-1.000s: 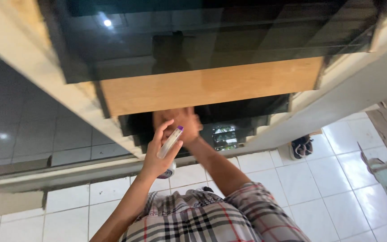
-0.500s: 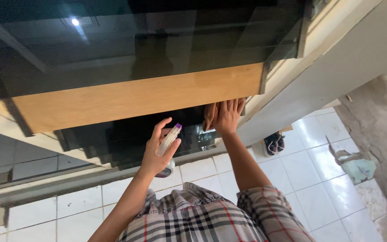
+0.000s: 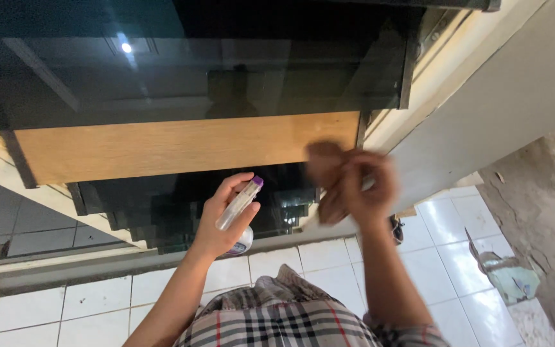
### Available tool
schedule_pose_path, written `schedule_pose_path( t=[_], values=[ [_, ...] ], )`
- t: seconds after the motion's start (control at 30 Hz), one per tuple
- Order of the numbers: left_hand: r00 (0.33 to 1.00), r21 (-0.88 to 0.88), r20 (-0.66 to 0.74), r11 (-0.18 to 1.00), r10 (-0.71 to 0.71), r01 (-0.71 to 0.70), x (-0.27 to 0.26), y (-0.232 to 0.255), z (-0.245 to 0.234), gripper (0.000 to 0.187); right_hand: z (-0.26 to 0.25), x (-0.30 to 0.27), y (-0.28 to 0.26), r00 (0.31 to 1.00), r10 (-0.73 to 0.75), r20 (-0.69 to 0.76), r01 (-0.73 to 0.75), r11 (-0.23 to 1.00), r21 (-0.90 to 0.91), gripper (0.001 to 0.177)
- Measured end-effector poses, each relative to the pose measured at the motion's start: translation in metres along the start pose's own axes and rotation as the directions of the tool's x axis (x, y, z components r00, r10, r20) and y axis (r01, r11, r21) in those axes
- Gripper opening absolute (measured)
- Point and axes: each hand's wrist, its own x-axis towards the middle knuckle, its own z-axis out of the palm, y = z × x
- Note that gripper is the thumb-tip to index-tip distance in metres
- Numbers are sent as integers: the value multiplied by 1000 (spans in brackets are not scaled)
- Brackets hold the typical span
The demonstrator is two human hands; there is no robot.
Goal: Cleaning glass shelves with a spray bottle and a cloth.
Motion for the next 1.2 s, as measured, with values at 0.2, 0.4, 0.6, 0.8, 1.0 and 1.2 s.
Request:
schedule_pose_path(
  t=[0.2,0.4,0.6,0.8,1.0,1.2],
  values=[
    [963,125,-80,961,256,-245,21,85,-24,54,1,135,-53,822,-567,49,551,771,-319,31],
    [957,117,-137,964,254,-239,45,119,-75,54,51,180,-46,800,-525,291,595,629,-500,44],
    [954,-48,-186,968,235,-248,33,121,-111,54,155,186,-71,828,5,561,405,686,-604,27],
    [958,-92,-214,972,192,-216,30,118,-163,55,217,109,-189,721,-421,550,624,740,-251,78],
    [957,-37,-216,978,195,-207,22,118,-219,54,184,140,-131,848,-132,513,443,708,-550,49],
    [966,-16,-202,985,163,-169,10,111,-253,54,241,171,-92,924,-295,243,381,688,-617,42]
  ],
)
